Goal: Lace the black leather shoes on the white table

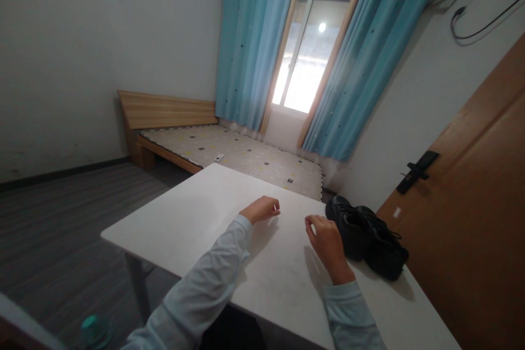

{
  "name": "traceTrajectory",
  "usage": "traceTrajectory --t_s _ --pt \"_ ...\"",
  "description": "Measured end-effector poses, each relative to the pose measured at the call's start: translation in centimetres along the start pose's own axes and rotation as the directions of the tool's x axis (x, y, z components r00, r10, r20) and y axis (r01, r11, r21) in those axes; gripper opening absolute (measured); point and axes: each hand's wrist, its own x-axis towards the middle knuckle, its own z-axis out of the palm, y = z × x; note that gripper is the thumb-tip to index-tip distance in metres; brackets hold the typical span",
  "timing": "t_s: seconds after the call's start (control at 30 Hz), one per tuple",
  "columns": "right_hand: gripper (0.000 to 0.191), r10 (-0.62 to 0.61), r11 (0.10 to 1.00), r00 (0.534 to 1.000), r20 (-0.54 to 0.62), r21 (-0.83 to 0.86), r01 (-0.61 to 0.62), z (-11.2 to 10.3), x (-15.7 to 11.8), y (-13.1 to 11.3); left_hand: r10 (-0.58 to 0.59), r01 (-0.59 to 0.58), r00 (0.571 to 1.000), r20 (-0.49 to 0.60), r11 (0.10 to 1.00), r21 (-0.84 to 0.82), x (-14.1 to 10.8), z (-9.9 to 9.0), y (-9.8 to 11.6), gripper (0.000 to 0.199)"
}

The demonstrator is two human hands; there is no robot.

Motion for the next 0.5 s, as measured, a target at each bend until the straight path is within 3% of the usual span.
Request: traceTrajectory --t_s 0.1,0.27,0.37,0.5 --pt "0.017 0.147 0.98 0.982 -0.116 -0.121 -0.161 -0.7 0.0 1.7 0.002 -0.002 1.0 0.001 1.0 -0.002 0.0 0.0 0.0 0.022" --pt "0.019 0.409 0.853 0.875 -0.258 -0.234 -0.467 -1.7 -0.6 4.1 0.011 -0.012 1.0 -0.009 1.0 -0.007 0.0 0.1 0.0 0.022" --pt "0.023 0.502 0.789 0.837 -0.217 -0.282 -0.546 -2.1 -1.1 5.1 0.016 -0.016 1.0 -0.02 1.0 -0.014 0.1 0.2 -0.1 0.022" --pt "0.029 0.554 0.771 0.829 -0.081 -0.327 -0.547 -1.8 -1.7 6.4 0.009 -0.009 1.0 -0.028 1.0 -0.006 0.1 0.3 -0.2 0.021"
